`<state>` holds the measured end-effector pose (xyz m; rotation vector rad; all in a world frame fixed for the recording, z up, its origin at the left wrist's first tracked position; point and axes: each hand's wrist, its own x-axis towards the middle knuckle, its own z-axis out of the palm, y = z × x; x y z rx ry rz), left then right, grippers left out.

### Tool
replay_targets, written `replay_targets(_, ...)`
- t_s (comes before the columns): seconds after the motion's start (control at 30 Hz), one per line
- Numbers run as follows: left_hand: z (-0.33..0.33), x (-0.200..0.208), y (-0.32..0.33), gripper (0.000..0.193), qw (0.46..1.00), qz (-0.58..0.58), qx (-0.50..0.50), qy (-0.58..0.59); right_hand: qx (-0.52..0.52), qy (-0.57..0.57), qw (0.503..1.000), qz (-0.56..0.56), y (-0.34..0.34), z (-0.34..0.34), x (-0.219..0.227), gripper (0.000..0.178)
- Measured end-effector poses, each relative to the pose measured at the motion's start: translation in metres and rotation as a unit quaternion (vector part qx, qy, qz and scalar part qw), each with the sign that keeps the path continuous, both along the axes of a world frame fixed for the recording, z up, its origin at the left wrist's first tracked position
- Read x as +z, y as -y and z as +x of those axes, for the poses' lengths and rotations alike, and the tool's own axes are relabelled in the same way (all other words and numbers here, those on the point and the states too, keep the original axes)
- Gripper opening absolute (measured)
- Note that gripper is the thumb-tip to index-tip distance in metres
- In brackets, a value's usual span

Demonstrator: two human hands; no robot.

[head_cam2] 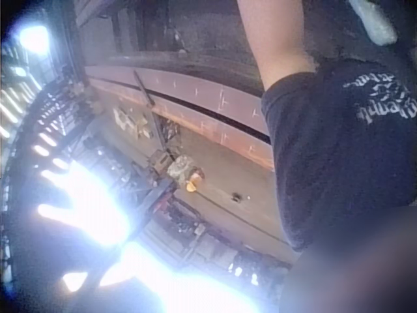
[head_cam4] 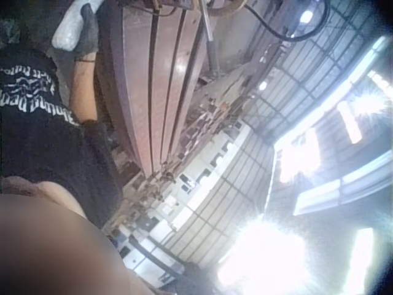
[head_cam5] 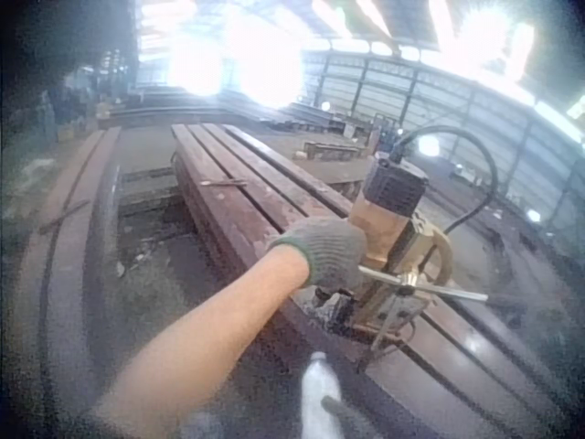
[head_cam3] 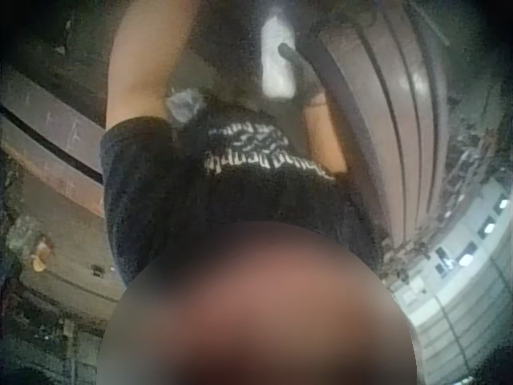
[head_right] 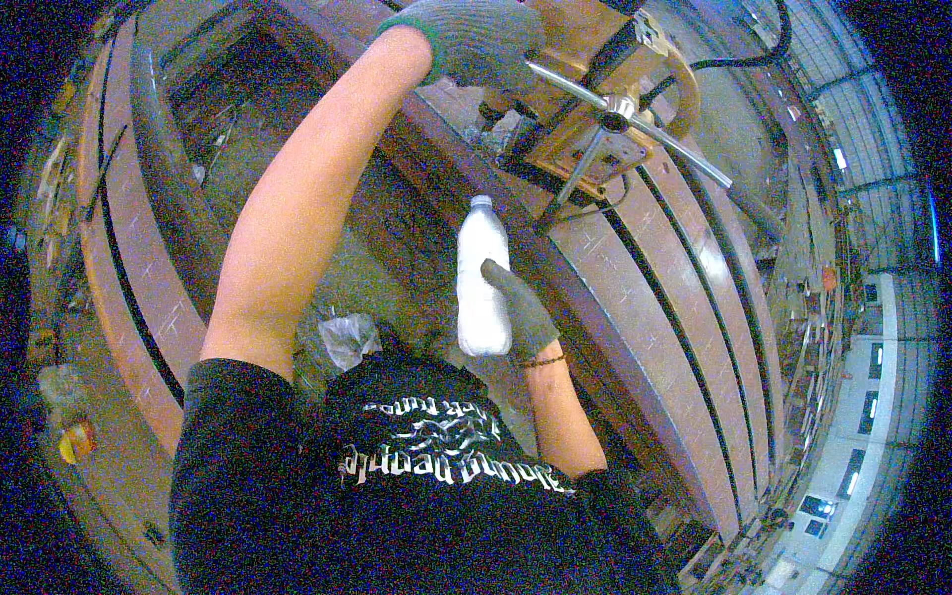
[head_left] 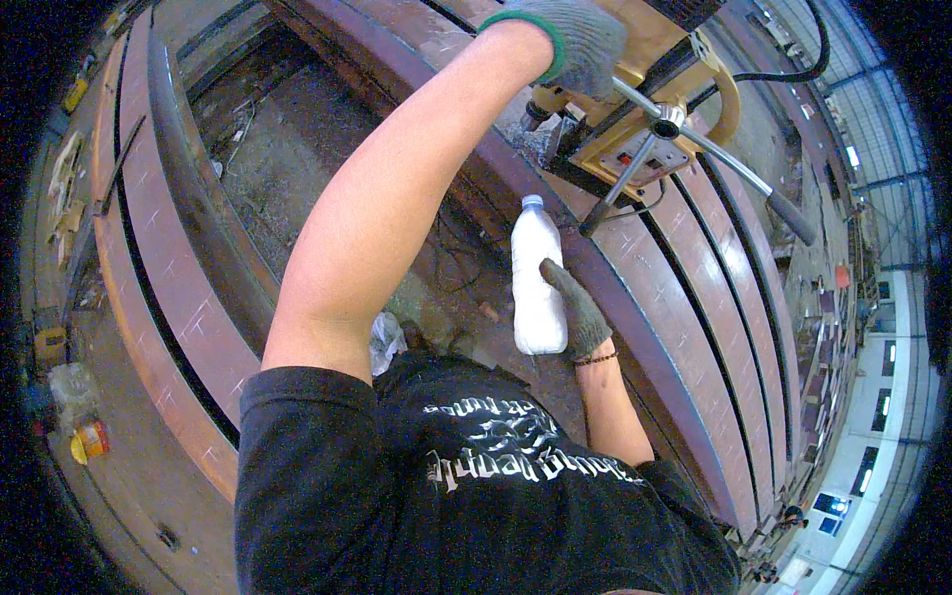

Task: The person drills holes into long metal beams using a handheld drill while applying liquid from a squeeze bottle to the drilling area. The person moves the drill along the beam and repositions the bottle repeatedly to continue the process.

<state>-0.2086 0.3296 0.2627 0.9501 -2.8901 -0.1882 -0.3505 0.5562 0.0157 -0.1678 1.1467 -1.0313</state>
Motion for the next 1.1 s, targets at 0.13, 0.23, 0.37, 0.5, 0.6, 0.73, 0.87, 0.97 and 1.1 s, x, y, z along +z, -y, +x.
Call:
replay_targets(0.13,-0.002,-0.010,0.008,0.028,1.000,-0.021,-0.006,-0.012,0.015,-0.005,1.000,0.016,0.000,-0.002,-0.006,0.044)
replay_targets(0.23,-0.003,-0.009,0.009,0.028,1.000,-0.013,-0.009,-0.015,0.023,-0.011,0.999,0.022,0.001,-0.010,-0.022,0.042)
replay_targets(0.37,0.006,-0.001,0.002,0.028,0.999,0.022,-0.011,-0.031,0.015,0.048,0.999,-0.001,-0.001,-0.012,-0.025,0.044)
replay_targets(0.5,-0.001,-0.011,0.006,0.029,0.999,-0.021,0.003,-0.026,0.014,-0.002,1.000,0.014,0.000,-0.009,-0.018,0.042)
replay_targets(0.6,-0.002,-0.008,0.004,0.032,0.999,0.002,0.017,-0.035,0.016,-0.020,1.000,0.011,-0.001,-0.004,-0.011,0.038)
replay_targets(0.73,0.004,-0.008,0.007,0.033,0.999,0.017,-0.019,-0.039,0.020,-0.011,1.000,0.007,-0.001,-0.007,-0.016,0.039)
replay_targets(0.87,-0.004,-0.012,0.013,0.033,0.999,0.009,-0.031,-0.025,0.033,-0.066,0.997,-0.034,0.000,-0.004,-0.011,0.041)
replay_targets(0.97,-0.006,-0.018,0.019,0.035,0.999,-0.008,-0.040,0.005,0.029,-0.057,0.997,-0.033,0.000,-0.001,-0.005,0.042)
replay_targets(1.1,-0.003,-0.008,0.016,0.038,0.998,0.046,-0.037,0.017,0.026,-0.055,0.998,-0.025,0.000,-0.005,-0.009,0.043)
